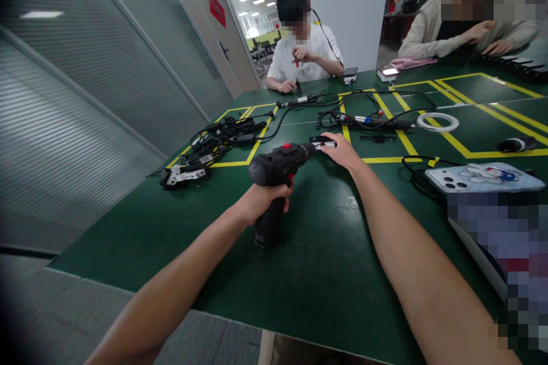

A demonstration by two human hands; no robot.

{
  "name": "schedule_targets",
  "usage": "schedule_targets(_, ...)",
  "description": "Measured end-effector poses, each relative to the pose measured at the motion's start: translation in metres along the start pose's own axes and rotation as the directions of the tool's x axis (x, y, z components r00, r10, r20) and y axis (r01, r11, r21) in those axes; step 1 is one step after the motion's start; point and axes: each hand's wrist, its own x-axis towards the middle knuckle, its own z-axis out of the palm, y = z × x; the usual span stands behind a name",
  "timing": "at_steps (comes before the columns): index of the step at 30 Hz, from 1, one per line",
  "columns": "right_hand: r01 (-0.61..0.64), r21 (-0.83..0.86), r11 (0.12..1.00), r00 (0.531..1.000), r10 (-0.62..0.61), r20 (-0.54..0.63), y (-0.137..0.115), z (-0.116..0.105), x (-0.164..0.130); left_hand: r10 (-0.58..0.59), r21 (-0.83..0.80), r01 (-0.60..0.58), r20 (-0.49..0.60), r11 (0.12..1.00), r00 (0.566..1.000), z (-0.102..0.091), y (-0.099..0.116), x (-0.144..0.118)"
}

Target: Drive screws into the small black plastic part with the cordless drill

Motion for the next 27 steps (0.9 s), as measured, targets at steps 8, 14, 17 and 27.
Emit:
schedule_targets(8, 0.018, -0.02, 1.0, 1.0, -0.018, 0.004, 0.0025, 0.0003, 0.0012, 0.015, -0.005, -0.015, 0.006, 1.0, 1.0, -0.0004, 0.0008, -0.0004)
schedule_targets(14, 0.017, -0.019, 1.0, 1.0, -0.017, 0.005, 0.0027, 0.0001, 0.0009, 0.01, -0.015, -0.01, -0.004, 1.0, 1.0, 0.0, 0.0012, -0.001)
schedule_targets(17, 0.015, -0.018, 1.0, 1.0, -0.015, 0.003, 0.0026, 0.0003, 0.001, 0.023, -0.013, -0.023, 0.003, 1.0, 1.0, -0.0001, 0.0006, -0.0003)
schedule_targets(27, 0.015, -0.023, 1.0, 1.0, -0.015, -0.005, 0.0026, 0.0007, 0.0009, 0.024, -0.026, -0.024, 0.005, 0.999, 1.0, 0.0, -0.0002, -0.0002)
